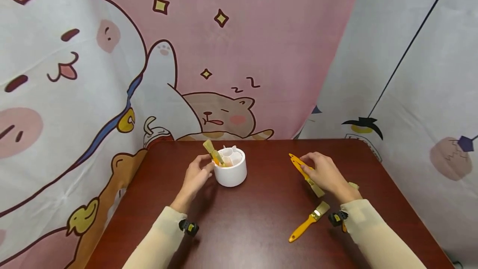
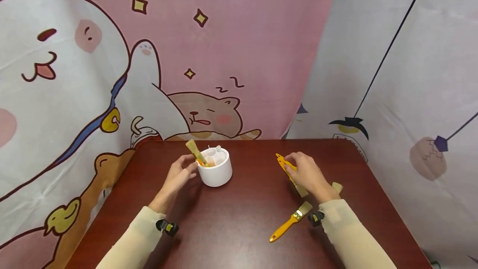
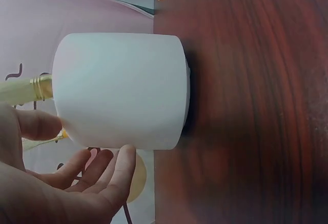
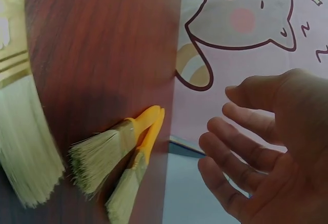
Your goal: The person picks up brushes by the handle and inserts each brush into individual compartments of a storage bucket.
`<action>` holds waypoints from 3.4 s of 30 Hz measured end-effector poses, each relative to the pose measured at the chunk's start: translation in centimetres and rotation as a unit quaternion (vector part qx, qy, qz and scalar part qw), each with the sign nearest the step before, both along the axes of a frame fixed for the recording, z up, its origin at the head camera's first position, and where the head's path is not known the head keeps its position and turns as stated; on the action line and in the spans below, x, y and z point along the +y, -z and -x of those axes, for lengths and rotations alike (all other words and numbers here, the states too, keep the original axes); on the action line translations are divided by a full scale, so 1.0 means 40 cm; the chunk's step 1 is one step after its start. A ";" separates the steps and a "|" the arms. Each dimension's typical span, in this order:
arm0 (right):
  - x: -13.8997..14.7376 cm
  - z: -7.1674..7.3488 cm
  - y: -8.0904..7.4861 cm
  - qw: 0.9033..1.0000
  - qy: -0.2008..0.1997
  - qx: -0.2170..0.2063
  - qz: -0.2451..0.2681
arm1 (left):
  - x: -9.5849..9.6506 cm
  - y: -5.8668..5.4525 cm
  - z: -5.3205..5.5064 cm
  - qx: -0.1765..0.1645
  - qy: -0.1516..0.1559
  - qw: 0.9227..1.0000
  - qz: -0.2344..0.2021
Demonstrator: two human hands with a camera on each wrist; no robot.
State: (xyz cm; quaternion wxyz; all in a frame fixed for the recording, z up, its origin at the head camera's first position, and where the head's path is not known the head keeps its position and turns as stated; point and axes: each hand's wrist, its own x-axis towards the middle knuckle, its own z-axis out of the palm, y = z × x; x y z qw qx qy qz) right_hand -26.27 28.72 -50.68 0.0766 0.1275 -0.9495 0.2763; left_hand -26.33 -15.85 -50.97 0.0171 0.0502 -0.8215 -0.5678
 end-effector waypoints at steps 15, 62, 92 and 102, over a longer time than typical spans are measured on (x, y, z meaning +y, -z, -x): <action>0.024 0.008 0.028 1.000 -0.003 -0.018 -0.021 | 0.027 -0.010 -0.028 0.032 0.006 0.999 0.041; 0.017 0.040 0.085 0.991 0.021 -0.107 -0.073 | 0.034 0.004 -0.027 0.045 0.024 0.994 0.095; -0.045 0.020 0.039 0.995 -0.020 -0.058 0.080 | 0.026 -0.006 -0.018 0.038 0.035 0.995 0.089; -0.089 0.000 0.007 0.986 0.018 -0.023 0.166 | 0.024 0.001 -0.020 0.033 0.035 0.995 0.089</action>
